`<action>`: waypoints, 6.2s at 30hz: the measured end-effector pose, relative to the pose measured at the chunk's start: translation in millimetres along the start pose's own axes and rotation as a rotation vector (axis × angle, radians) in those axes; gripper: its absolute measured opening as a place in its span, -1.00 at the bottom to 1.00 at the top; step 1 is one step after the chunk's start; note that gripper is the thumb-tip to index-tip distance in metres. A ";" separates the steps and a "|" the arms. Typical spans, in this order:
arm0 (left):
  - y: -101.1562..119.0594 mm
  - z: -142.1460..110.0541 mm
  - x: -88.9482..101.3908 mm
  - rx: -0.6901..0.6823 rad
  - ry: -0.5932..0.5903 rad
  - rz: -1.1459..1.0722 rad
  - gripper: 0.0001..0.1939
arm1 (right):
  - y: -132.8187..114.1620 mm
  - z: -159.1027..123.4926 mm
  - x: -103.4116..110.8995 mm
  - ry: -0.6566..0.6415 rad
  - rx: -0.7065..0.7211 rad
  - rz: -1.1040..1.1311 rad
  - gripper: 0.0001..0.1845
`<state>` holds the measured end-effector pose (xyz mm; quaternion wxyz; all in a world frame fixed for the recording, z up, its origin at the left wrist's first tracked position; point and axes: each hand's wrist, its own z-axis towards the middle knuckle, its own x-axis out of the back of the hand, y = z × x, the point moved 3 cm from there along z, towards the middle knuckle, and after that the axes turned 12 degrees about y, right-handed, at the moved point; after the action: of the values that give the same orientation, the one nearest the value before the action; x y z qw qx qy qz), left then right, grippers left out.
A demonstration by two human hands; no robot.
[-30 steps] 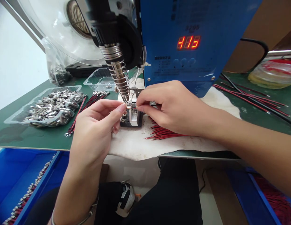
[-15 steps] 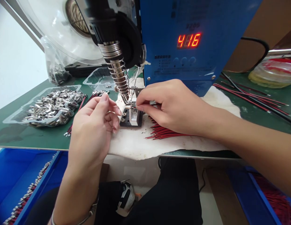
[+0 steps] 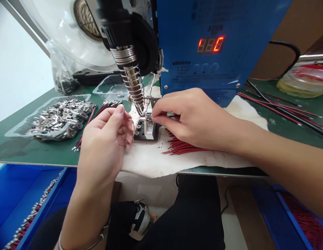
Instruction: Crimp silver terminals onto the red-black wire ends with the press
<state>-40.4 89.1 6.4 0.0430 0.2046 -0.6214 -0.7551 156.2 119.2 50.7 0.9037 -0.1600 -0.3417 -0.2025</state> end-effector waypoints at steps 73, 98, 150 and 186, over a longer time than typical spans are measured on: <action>15.8 5.7 34.7 -0.038 -0.020 0.383 -0.88 | -16.0 -2.8 9.9 0.156 0.112 -0.037 -0.80; 15.4 -66.4 -4.2 -0.011 -0.200 0.312 -0.88 | -34.6 -8.5 15.2 0.374 0.295 0.009 -0.80; 81.1 38.6 64.1 -0.479 -0.017 1.477 -0.61 | 19.6 -1.4 24.4 0.069 0.361 -0.027 -0.45; 95.0 133.2 107.8 -0.307 -0.024 1.650 -0.79 | 19.8 -2.7 23.6 -0.233 0.145 0.052 -0.64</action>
<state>-205.0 156.0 88.9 0.6022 -0.3318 -0.4626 -0.5597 183.2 129.2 61.9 0.8721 -0.1253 -0.4537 -0.1338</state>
